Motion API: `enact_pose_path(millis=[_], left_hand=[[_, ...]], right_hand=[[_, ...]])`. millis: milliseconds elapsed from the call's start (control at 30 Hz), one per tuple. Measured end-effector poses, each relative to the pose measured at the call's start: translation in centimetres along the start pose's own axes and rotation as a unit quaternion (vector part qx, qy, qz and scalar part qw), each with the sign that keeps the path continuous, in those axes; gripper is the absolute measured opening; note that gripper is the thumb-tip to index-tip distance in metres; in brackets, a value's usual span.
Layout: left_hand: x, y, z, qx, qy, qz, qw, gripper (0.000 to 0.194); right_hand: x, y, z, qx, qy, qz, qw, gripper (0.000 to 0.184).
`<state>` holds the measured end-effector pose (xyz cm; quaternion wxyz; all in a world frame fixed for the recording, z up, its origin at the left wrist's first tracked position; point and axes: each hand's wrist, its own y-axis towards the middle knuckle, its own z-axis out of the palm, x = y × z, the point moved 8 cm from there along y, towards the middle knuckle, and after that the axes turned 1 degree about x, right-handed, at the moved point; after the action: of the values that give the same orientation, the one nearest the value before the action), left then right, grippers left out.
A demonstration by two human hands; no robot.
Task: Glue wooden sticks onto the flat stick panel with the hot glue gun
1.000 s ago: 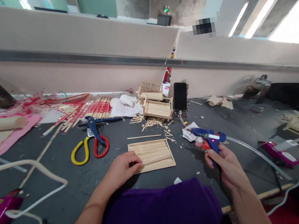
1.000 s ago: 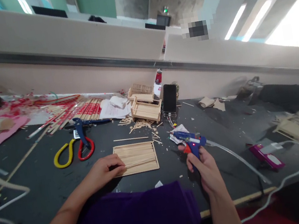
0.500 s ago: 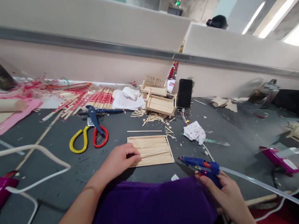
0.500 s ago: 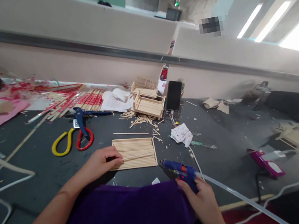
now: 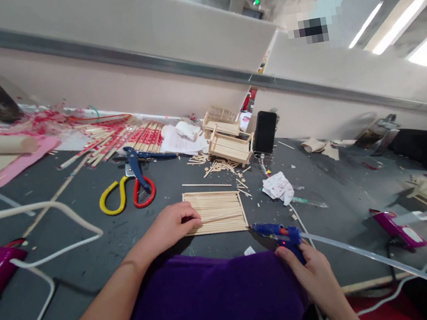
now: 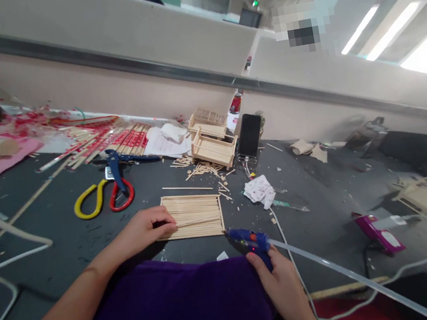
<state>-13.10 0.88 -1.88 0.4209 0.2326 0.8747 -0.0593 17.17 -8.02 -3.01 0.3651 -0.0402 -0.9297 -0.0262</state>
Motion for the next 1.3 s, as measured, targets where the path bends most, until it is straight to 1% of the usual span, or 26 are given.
enact_pose_path(millis=[367, 567, 800, 1033, 1300], left_hand=[[-0.2, 0.0, 0.1, 0.003, 0.001, 0.002, 1.0, 0.02], [-0.2, 0.0, 0.1, 0.005, -0.001, 0.004, 1.0, 0.021], [-0.3, -0.1, 0.1, 0.004, 0.002, 0.007, 1.0, 0.019], [-0.4, -0.1, 0.0, -0.002, 0.004, 0.014, 1.0, 0.018], [-0.5, -0.2, -0.1, -0.005, 0.008, 0.015, 1.0, 0.018]], right_hand=[[0.6, 0.0, 0.0, -0.004, -0.035, -0.021, 0.999, 0.04], [1.6, 0.0, 0.1, 0.001, -0.044, -0.037, 0.998, 0.04], [2.3, 0.1, 0.6, 0.015, -0.044, -0.04, 0.998, 0.038], [2.9, 0.3, 1.5, 0.04, -0.009, -0.046, 0.998, 0.036], [3.7, 0.3, 2.4, 0.053, -0.02, -0.048, 0.997, 0.035]])
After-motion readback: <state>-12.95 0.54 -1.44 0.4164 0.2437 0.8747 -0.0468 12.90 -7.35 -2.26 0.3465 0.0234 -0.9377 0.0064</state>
